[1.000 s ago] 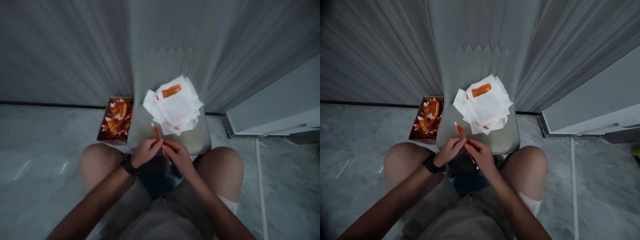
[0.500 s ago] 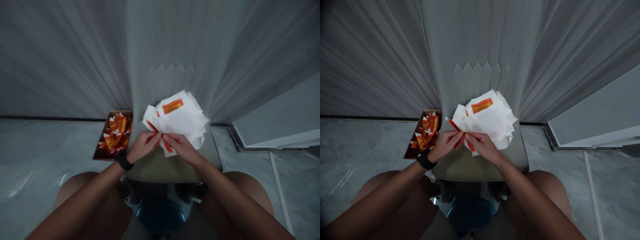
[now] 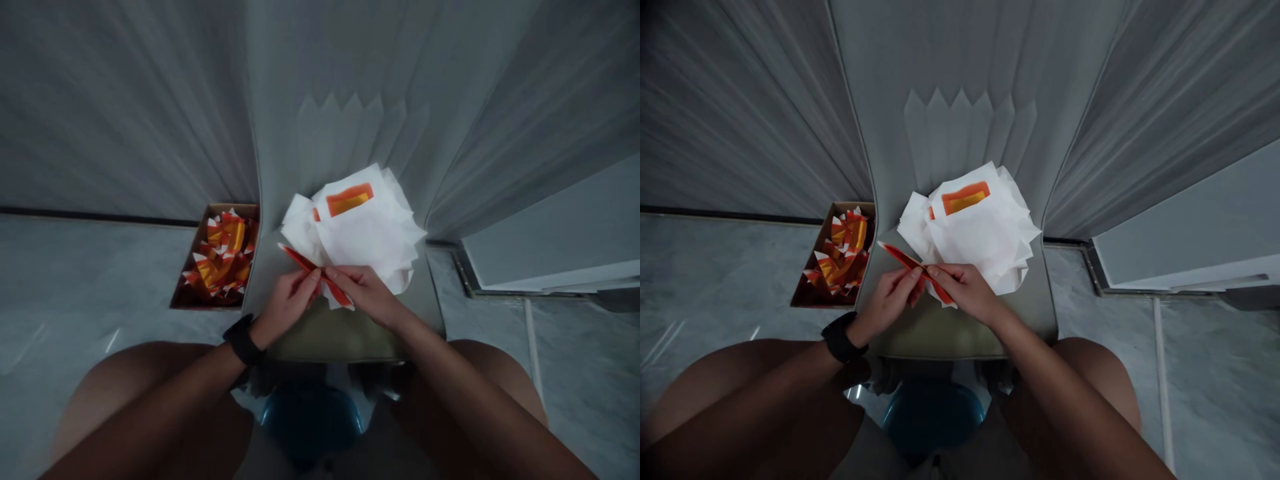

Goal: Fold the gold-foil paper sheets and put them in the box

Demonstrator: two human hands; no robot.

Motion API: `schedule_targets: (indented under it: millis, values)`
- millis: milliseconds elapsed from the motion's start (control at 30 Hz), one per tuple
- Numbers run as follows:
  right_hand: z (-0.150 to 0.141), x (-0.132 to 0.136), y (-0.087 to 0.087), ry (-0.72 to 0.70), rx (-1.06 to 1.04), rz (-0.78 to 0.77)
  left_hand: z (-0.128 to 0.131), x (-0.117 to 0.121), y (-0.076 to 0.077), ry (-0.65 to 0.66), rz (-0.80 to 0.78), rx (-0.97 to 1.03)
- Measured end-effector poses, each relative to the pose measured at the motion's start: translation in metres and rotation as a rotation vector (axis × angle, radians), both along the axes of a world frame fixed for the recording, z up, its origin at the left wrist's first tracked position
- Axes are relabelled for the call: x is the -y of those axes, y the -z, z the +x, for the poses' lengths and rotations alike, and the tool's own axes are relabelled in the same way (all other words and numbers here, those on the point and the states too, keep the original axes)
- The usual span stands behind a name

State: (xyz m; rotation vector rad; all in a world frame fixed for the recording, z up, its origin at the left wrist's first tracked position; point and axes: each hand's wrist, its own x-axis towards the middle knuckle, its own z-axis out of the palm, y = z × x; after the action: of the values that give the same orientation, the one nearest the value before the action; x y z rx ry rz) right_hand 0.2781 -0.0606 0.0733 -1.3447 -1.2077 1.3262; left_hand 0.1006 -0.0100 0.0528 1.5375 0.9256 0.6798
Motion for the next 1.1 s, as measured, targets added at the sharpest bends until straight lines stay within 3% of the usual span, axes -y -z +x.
schedule_targets:
  millis: [233, 400, 500, 633, 733, 900, 1100]
  values:
    - [-0.009, 0.007, -0.002, 0.011, 0.332, 0.207, -0.006, 0.006, 0.003, -0.065, -0.014, 0.000]
    - [-0.023, 0.014, 0.016, 0.016, 0.826, 0.409, -0.003, 0.008, -0.003, -0.206, 0.048, -0.078]
    - [-0.031, 0.017, 0.027, 0.069, 1.019, 0.501, 0.000, 0.012, -0.003, -0.242, 0.071, -0.145]
    - [-0.030, 0.019, 0.028, 0.147, 1.092, 0.494, 0.004, 0.017, -0.001, -0.223, 0.122, -0.192]
    - [-0.024, 0.020, 0.022, 0.190, 1.111, 0.444, 0.006, 0.016, 0.001, -0.247, 0.043, -0.125]
    - [-0.022, 0.019, 0.023, 0.206, 1.165, 0.380, 0.008, 0.014, 0.005, -0.271, -0.113, -0.010]
    - [-0.023, 0.017, 0.024, 0.174, 1.169, 0.414, 0.003, 0.012, 0.000, -0.236, -0.075, -0.004]
